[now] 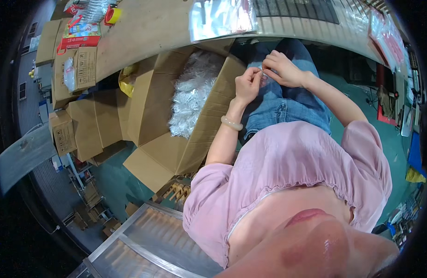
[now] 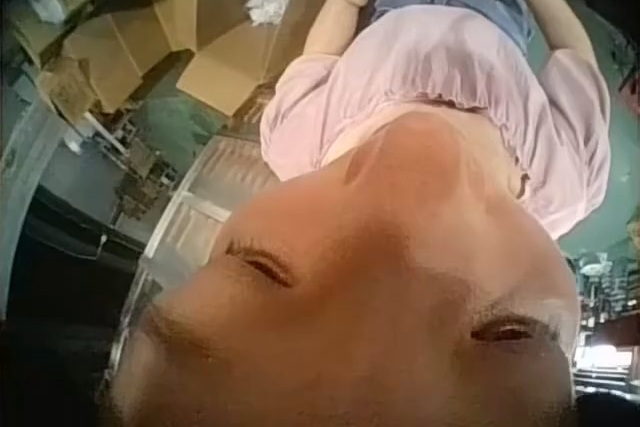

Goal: Place small industrial components into plastic bags and organize them on the workbench.

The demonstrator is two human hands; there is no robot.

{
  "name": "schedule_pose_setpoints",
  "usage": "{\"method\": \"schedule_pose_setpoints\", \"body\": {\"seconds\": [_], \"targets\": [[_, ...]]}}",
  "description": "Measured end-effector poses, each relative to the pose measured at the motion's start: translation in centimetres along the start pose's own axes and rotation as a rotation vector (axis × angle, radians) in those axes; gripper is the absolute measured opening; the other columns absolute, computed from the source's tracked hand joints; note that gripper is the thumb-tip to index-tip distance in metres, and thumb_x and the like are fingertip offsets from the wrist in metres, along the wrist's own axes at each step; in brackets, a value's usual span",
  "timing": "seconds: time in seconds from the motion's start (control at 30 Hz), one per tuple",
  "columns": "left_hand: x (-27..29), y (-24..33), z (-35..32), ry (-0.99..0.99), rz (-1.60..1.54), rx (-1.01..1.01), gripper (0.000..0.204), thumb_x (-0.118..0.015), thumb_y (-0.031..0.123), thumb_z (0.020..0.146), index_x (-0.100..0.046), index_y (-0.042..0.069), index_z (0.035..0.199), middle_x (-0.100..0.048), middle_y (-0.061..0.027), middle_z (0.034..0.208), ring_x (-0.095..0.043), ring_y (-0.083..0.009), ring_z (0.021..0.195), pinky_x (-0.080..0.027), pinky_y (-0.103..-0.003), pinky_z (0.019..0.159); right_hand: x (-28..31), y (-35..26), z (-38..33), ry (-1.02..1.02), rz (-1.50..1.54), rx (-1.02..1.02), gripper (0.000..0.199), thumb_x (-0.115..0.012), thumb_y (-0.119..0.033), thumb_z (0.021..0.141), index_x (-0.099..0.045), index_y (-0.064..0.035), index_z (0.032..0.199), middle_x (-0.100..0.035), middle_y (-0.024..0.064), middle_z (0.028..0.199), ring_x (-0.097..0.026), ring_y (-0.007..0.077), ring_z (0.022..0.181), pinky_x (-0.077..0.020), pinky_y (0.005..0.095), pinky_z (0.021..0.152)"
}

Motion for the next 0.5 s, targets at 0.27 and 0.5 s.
{"method": "schedule_pose_setpoints", "body": {"seconds": [0.27,0.5], "targets": [[1.8,1.8,-0.9,0.025,0.092,0.001,0.011,-0.059,0.009,0.090,-0.063,-0.001,0.088,-0.068,-0.0065,0.069,-0.064,-0.0083,0.062,-0.051,-0.023,0.057,0.4,-0.7,0.7,-0.087,0.033,0.064,0.009,-0.057,-0.014,0.081,-0.054,-0.0061,0.084,-0.052,0.0100,0.080,-0.048,0.0287,0.081,-0.0394,0.0372,0.073],[11.4,5.6,-4.1,0.345,0.257,-0.001,0.011,-0.058,0.008,0.090,-0.064,-0.001,0.091,-0.069,-0.0067,0.074,-0.064,-0.0099,0.068,-0.051,-0.022,0.062,2.9,0.6,0.1,0.110,0.034,0.048,0.007,-0.057,-0.010,0.081,-0.053,-0.0040,0.081,-0.051,0.0120,0.078,-0.050,0.0301,0.079,-0.0417,0.0383,0.071]]}}
Point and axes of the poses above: each hand's wrist, its own z-axis towards the middle knuckle, its own x-axis out of the back of the hand, y = z × x, the point moved 2 cm from there along z, towards the middle knuckle
